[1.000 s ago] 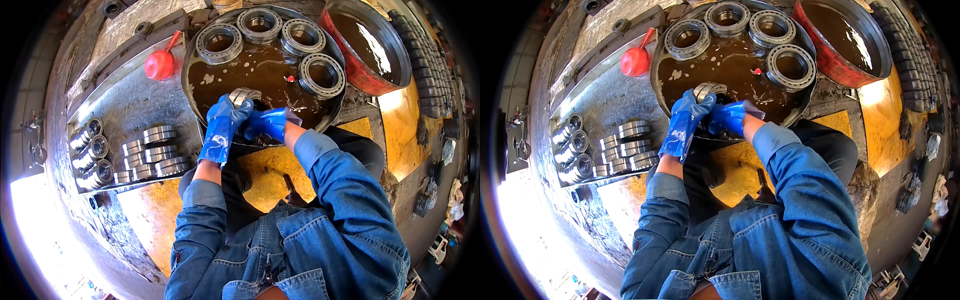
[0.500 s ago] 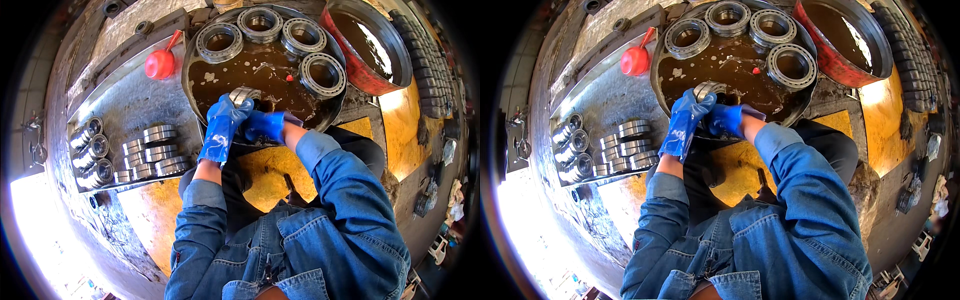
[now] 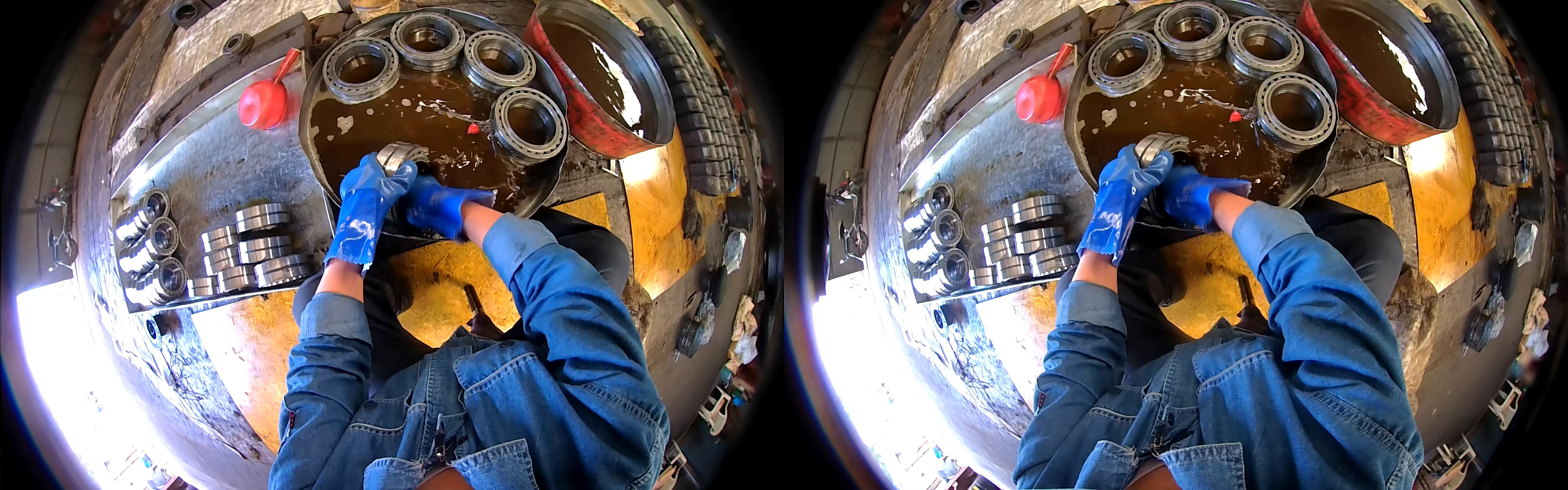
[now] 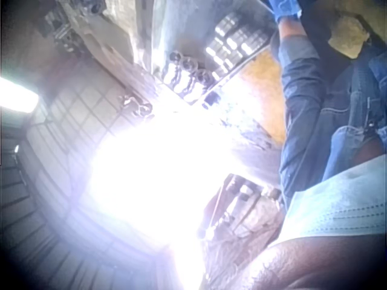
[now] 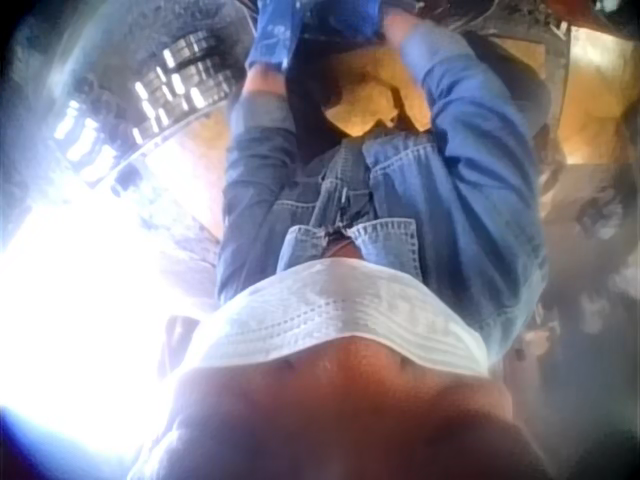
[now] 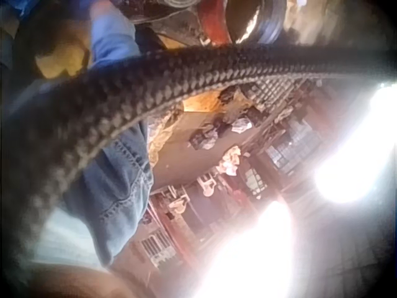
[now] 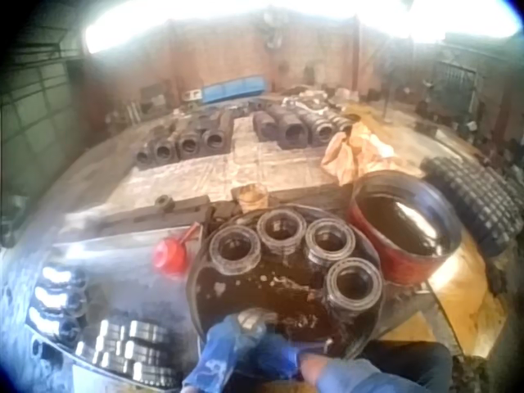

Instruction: The person sits on the floor and cleans metal bearings by hand. They pick up bearings from a tray, scrub them with a brush in a basin of dark liquid, and place the cleaned bearings onto a metal sheet.

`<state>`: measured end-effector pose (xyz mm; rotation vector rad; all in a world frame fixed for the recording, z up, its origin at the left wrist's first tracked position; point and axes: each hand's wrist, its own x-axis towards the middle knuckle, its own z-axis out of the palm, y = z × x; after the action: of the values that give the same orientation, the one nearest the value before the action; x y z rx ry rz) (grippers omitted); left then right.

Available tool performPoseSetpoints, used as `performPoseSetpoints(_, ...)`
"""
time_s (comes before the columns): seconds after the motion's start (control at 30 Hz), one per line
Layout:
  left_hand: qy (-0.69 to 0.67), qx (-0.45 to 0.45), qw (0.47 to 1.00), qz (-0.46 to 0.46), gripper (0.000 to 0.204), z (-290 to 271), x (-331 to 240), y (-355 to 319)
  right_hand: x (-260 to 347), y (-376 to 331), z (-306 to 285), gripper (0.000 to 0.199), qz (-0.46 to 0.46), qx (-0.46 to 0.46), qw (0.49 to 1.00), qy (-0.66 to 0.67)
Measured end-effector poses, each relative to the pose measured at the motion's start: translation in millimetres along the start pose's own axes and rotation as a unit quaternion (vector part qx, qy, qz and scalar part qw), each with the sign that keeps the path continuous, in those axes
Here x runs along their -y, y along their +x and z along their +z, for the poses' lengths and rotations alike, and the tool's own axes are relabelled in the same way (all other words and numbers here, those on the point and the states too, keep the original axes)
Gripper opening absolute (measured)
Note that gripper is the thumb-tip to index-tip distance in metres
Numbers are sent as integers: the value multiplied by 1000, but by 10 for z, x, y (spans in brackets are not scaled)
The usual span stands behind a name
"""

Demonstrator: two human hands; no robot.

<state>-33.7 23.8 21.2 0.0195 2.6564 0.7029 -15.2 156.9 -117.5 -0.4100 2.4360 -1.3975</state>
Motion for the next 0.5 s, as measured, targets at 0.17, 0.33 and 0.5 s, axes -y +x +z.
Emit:
performPoseSetpoints(0.17,-2,8,1000,-28,81,-64,23,-29,242,-213,-379,41,208,162,893,364)
performPoseSetpoints(0.33,-19,-4,1000,-7,78,-35,-43,6,191,-153,-176,38,-19,13,1000,4)
performPoseSetpoints(0.5,5,8,1000,-23,81,-56,-60,-24,114,-161,-136,35,-8,14,1000,7)
